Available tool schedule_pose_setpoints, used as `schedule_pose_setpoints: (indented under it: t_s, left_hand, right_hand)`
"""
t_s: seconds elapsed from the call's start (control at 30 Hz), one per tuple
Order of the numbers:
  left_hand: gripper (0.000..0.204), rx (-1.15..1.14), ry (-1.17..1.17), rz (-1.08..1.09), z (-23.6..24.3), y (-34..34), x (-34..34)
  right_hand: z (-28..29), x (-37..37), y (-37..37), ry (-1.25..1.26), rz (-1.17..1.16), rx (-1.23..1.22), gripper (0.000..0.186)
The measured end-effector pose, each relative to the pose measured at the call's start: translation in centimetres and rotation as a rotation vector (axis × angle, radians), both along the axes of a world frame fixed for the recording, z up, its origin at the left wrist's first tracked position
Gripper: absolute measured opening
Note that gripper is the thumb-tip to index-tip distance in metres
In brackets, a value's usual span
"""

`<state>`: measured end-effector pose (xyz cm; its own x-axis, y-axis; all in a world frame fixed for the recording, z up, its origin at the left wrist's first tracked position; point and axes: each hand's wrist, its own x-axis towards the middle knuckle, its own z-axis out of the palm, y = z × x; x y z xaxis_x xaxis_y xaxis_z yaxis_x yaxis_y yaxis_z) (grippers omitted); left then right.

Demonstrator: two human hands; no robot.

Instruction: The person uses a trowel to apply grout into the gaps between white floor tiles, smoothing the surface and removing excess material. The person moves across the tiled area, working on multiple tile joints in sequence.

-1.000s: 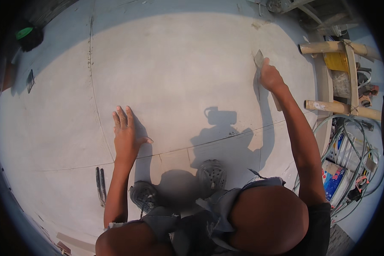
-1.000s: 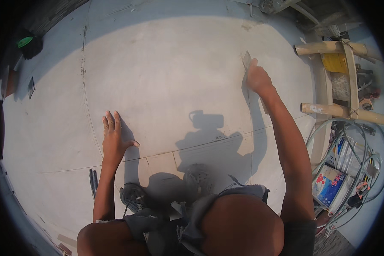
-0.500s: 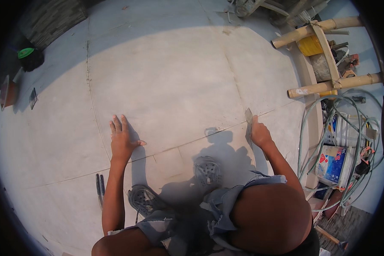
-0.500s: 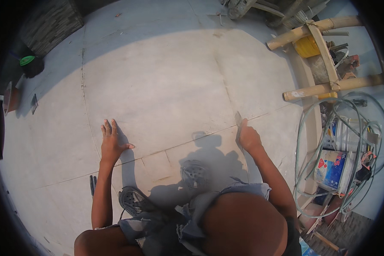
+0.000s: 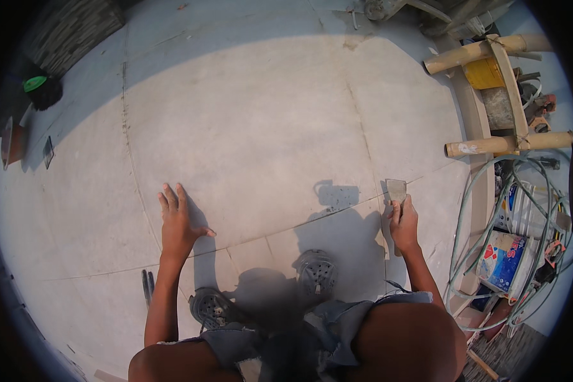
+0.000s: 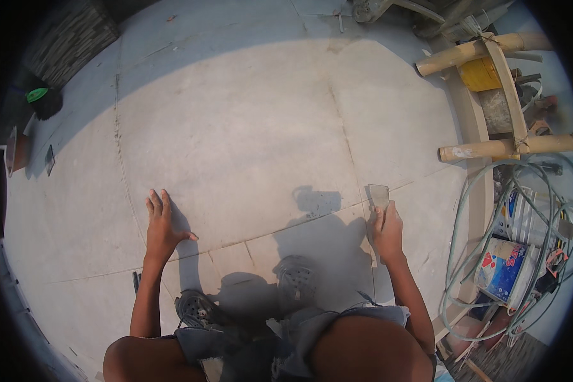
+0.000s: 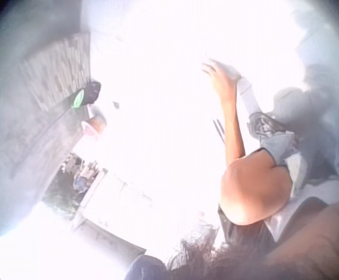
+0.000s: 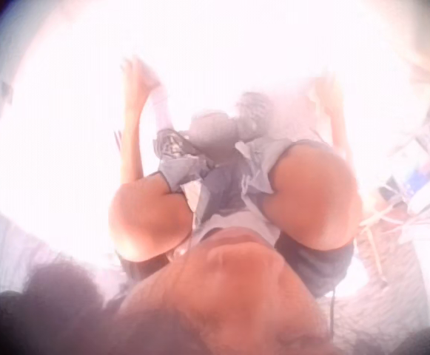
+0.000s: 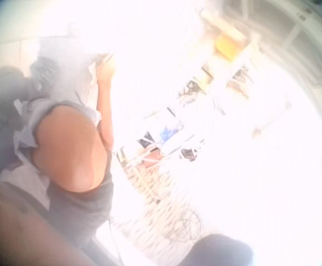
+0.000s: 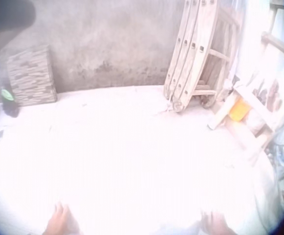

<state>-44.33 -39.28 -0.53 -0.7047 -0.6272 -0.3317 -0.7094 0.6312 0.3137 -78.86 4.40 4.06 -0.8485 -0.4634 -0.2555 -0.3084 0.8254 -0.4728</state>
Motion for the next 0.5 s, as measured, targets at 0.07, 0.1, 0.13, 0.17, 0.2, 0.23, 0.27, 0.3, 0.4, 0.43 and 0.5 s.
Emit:
schedule_pose_setpoints:
  t_s: [0.07, 0.1, 0.13, 0.17, 0.2, 0.23, 0.27, 0.3, 0.4, 0.43, 0.5]
  left_hand:
    - [0.154, 0.017, 0.006, -0.001, 0.0, -0.2, 0.0]
    - [0.154, 0.024, -0.024, 0.018, 0.2, -0.4, 0.5]
    - [0.155, 0.029, -0.048, 0.034, 0.9, -0.6, 0.6]
    - [0.156, 0.057, -0.052, 0.045, 1.1, -0.4, 0.1]
    - [0.156, 0.101, -0.069, 0.074, 1.1, -0.3, -0.6]
    - [0.156, 0.14, -0.088, 0.112, 1.8, -0.3, -1.1]
    - [0.156, 0.195, -0.103, 0.149, 1.9, 0.1, -1.8]
    - [0.157, 0.179, -0.115, 0.15, 1.9, 0.2, -2.1]
    - [0.156, 0.155, -0.17, 0.162, 2.2, 0.2, -2.1]
    - [0.155, 0.166, -0.167, 0.16, 2.2, 0.4, -2.3]
    - [0.154, 0.161, -0.173, 0.17, 2.4, 0.3, -2.3]
  right_hand:
    - [0.5, -4.4, -6.6, 0.121, 0.038, -0.041, 0.024]
    - [1.3, -6.2, -11.7, -0.015, -0.008, -0.11, 0.029]
    - [0.5, -8.8, -15.4, -0.039, -0.021, -0.142, 0.032]
    - [-0.2, -12.3, -18.1, 0.052, 0.024, -0.05, 0.033]
    - [-1.3, -15.5, -20.7, 0.141, 0.069, 0.043, 0.033]
    - [-1.8, -18.0, -24.2, 0.173, 0.109, 0.092, 0.035]
    - [-2.3, -20.4, -27.3, 0.209, 0.151, 0.155, 0.037]
    - [-3.3, -22.7, -30.0, 0.263, 0.144, 0.137, 0.035]
    - [-5.6, -28.3, -36.3, 0.409, 0.162, 0.069, 0.036]
    - [-5.8, -30.1, -37.9, 0.353, 0.156, 0.112, 0.04]
    - [-6.1, -32.4, -41.5, 0.282, 0.156, 0.183, 0.046]
